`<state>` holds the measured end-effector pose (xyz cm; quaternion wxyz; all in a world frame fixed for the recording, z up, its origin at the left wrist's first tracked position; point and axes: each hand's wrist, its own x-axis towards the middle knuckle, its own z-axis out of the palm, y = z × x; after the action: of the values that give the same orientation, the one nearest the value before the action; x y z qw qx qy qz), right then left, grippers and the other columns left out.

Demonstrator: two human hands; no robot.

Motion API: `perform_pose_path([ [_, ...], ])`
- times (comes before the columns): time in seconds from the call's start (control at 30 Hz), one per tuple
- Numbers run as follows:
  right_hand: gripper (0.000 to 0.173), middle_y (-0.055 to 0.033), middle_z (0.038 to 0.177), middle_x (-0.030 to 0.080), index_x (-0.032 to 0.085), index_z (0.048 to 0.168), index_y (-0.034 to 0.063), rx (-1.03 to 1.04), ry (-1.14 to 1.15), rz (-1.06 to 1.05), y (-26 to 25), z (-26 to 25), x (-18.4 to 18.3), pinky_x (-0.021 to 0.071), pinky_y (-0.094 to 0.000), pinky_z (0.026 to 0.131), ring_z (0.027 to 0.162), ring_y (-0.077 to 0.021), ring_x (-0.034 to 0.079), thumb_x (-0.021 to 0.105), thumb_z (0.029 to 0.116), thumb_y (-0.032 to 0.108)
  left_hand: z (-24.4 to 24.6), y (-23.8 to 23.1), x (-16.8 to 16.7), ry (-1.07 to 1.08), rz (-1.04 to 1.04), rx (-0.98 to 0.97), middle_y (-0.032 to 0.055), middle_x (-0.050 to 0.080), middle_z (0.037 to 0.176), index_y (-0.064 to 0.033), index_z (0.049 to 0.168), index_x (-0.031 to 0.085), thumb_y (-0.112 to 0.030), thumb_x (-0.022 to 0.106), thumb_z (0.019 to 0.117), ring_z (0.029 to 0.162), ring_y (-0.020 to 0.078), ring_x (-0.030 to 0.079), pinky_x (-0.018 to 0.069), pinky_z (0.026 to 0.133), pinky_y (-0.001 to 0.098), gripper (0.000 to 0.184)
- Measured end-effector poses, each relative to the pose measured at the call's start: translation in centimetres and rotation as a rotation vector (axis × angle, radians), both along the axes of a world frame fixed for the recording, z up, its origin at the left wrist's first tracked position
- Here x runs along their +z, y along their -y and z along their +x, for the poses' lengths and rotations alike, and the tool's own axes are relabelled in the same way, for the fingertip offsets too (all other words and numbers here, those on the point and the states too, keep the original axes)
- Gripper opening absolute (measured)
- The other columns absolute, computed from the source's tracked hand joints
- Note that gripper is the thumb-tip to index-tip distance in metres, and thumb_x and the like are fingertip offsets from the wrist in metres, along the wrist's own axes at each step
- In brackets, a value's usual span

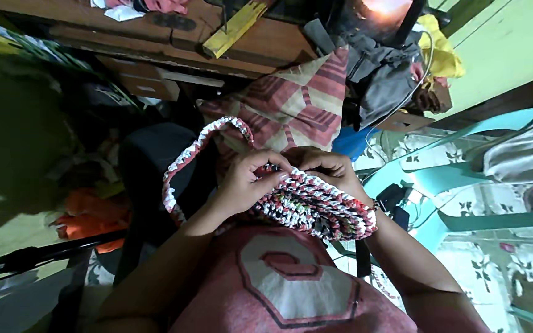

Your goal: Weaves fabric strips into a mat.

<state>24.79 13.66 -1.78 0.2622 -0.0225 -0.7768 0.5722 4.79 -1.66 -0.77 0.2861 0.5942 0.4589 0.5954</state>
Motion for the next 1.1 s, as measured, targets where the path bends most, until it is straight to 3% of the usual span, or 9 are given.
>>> perform_pose_path([
  [0.37,0.008,-0.0019,0.100,0.070,0.072,0.094,0.0019,0.008,0.018,-0.126,1.5,-0.5,0.3,0.0549,-0.0266,0.093,0.100,-0.0085,0.065,0.065,0.0920,-0.001,0.1,-0.3,0.1,0.031,-0.011,-0.025,0.0029,0.073,0.101,-0.0027,0.100,0.071,0.001,0.069,0.0893,0.093,0.0087,0.070,0.0600,0.081,0.0243,0.011],
  [0.43,0.011,-0.0007,0.101,0.070,0.070,0.101,0.0030,-0.003,0.037,-0.181,1.6,-0.3,0.2,0.0564,-0.0234,0.087,0.095,-0.0061,0.066,0.066,0.0916,0.000,0.1,-0.3,0.1,0.023,-0.012,-0.015,0.0032,0.072,0.101,-0.0025,0.100,0.072,0.001,0.069,0.0891,0.094,0.0091,0.069,0.0599,0.081,0.0246,0.012],
  [0.53,0.033,0.0018,0.099,0.067,0.061,0.119,0.0090,-0.005,0.078,-0.266,1.1,0.1,0.5,0.0564,-0.0196,0.077,0.085,-0.0042,0.065,0.059,0.0886,-0.004,0.0,-0.3,0.1,0.012,-0.025,-0.007,0.0032,0.072,0.103,-0.0025,0.101,0.072,0.001,0.069,0.0896,0.095,0.0092,0.069,0.0600,0.083,0.0251,0.012],
  [0.7,0.038,0.0016,0.097,0.063,0.054,0.118,0.0117,0.037,0.104,-0.300,1.3,-0.4,1.5,0.0564,-0.0199,0.075,0.084,-0.0048,0.063,0.058,0.0879,-0.011,0.5,-0.5,-0.2,0.006,-0.017,0.012,0.0028,0.072,0.101,-0.0026,0.101,0.072,0.003,0.068,0.0870,0.093,0.0085,0.069,0.0599,0.081,0.0244,0.015],
  [0.8,0.034,-0.0030,0.098,0.069,0.061,0.119,0.0033,-0.026,0.173,-0.105,0.9,-0.9,3.4,0.0597,-0.0237,0.077,0.085,-0.0084,0.068,0.065,0.0880,-0.011,0.5,-0.6,-0.1,-0.009,-0.049,0.051,0.0016,0.072,0.099,-0.0033,0.101,0.071,0.002,0.071,0.0884,0.087,0.0063,0.068,0.0598,0.076,0.0222,0.014],
  [0.87,0.027,-0.0047,0.109,0.072,0.067,0.119,0.0010,-0.067,0.236,0.152,-0.3,-1.0,5.3,0.0598,-0.0273,0.087,0.098,-0.0098,0.069,0.067,0.0925,-0.001,0.3,-0.5,0.1,-0.013,-0.093,0.062,0.0004,0.072,0.099,-0.0044,0.103,0.071,0.002,0.071,0.0897,0.082,0.0051,0.068,0.0598,0.071,0.0210,0.015],
  [0.93,0.024,-0.0059,0.120,0.068,0.072,0.118,0.0031,-0.044,0.233,0.329,-1.2,-0.7,7.1,0.0560,-0.0299,0.098,0.112,-0.0118,0.065,0.067,0.0949,0.010,-0.3,-0.4,0.5,-0.025,-0.107,0.019,0.0011,0.072,0.101,-0.0032,0.107,0.070,0.002,0.068,0.0906,0.086,0.0061,0.069,0.0601,0.075,0.0225,0.017],
  [1.0,0.025,-0.0056,0.117,0.066,0.076,0.113,0.0073,-0.010,0.224,0.491,-0.8,-0.8,8.2,0.0557,-0.0300,0.096,0.111,-0.0133,0.062,0.073,0.0913,0.020,-1.1,-0.3,0.8,-0.041,-0.112,-0.031,0.0024,0.072,0.103,-0.0017,0.110,0.068,0.000,0.067,0.0917,0.092,0.0079,0.069,0.0606,0.082,0.0254,0.018],
  [1.1,0.022,-0.0061,0.110,0.070,0.078,0.108,0.0113,-0.065,0.256,0.731,1.3,-1.6,7.9,0.0552,-0.0369,0.095,0.108,-0.0197,0.064,0.078,0.0879,0.020,-1.8,-0.1,0.9,-0.089,-0.186,-0.055,-0.0014,0.072,0.096,-0.0070,0.108,0.067,-0.003,0.071,0.0901,0.085,0.0054,0.068,0.0597,0.076,0.0236,0.019],
])
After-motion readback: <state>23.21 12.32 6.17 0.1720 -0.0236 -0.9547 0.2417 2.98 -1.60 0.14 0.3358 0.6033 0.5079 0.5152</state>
